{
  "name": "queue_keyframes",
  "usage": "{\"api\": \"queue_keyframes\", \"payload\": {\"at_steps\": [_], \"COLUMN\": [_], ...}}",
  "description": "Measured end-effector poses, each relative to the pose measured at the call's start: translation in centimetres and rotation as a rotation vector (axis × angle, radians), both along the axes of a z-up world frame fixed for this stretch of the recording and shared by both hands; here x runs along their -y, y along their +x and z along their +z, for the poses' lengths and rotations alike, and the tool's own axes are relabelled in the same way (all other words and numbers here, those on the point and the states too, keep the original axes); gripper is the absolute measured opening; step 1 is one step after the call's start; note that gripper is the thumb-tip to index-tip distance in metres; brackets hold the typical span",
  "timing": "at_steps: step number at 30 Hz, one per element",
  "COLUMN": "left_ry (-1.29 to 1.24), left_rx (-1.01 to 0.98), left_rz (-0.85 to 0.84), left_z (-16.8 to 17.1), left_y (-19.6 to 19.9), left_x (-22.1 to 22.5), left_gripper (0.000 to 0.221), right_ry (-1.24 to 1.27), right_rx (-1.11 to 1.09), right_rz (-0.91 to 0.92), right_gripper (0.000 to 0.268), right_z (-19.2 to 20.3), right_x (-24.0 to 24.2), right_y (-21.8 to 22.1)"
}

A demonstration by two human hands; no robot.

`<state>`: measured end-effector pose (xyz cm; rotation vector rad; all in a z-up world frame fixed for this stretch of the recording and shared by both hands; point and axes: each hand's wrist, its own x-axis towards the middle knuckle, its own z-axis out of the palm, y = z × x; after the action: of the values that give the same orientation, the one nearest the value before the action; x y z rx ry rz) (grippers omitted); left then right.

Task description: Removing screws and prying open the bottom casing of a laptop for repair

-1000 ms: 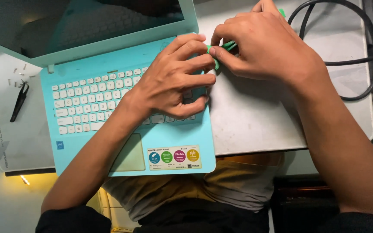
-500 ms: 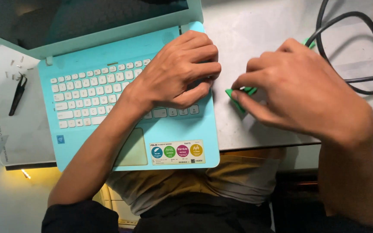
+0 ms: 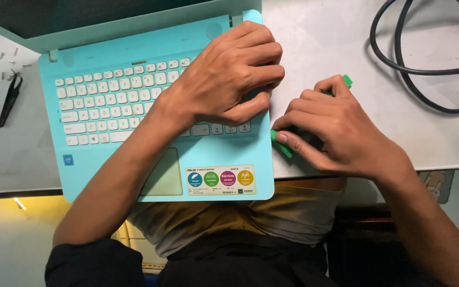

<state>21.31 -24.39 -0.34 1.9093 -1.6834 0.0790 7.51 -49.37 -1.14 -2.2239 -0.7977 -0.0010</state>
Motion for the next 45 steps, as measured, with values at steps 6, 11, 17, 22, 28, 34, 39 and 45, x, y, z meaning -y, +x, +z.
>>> {"api": "queue_keyframes", "payload": {"at_steps": [6,11,17,22,28,34,39,45], "left_ry": [0.009,-0.02,0.014,0.044,0.009,0.02,-0.037,-0.078], "left_rx": [0.045,0.03,0.072,0.127,0.14,0.221,0.163,0.156], "left_rz": [0.003,-0.003,0.012,0.025,0.013,0.039,0.103,0.116], "left_z": [-0.5,-0.2,-0.3,-0.8,-0.8,-1.6,-2.9,-3.9], "left_y": [0.0,0.0,-0.4,-0.2,-0.1,0.7,2.2,3.1], "left_x": [0.0,0.1,0.2,0.3,0.0,0.1,-0.8,-0.6], "left_gripper": [0.021,0.019,0.02,0.022,0.023,0.028,0.03,0.031], "right_ry": [-0.011,-0.021,-0.034,-0.088,-0.106,-0.096,-0.224,-0.134], "right_rx": [-0.224,-0.202,-0.169,-0.109,-0.19,-0.299,-0.466,-0.231], "right_rz": [-0.021,-0.071,-0.132,-0.159,-0.134,-0.189,-0.273,-0.178], "right_gripper": [0.016,0.012,0.009,0.007,0.012,0.011,0.022,0.014], "right_z": [0.7,0.4,0.6,0.3,1.1,1.5,2.4,0.8], "right_x": [0.4,-0.4,-1.4,-1.5,-1.2,-1.5,-2.3,-1.7], "right_y": [-0.1,-0.6,-2.1,-2.8,-2.6,-2.5,-0.5,-0.2]}}
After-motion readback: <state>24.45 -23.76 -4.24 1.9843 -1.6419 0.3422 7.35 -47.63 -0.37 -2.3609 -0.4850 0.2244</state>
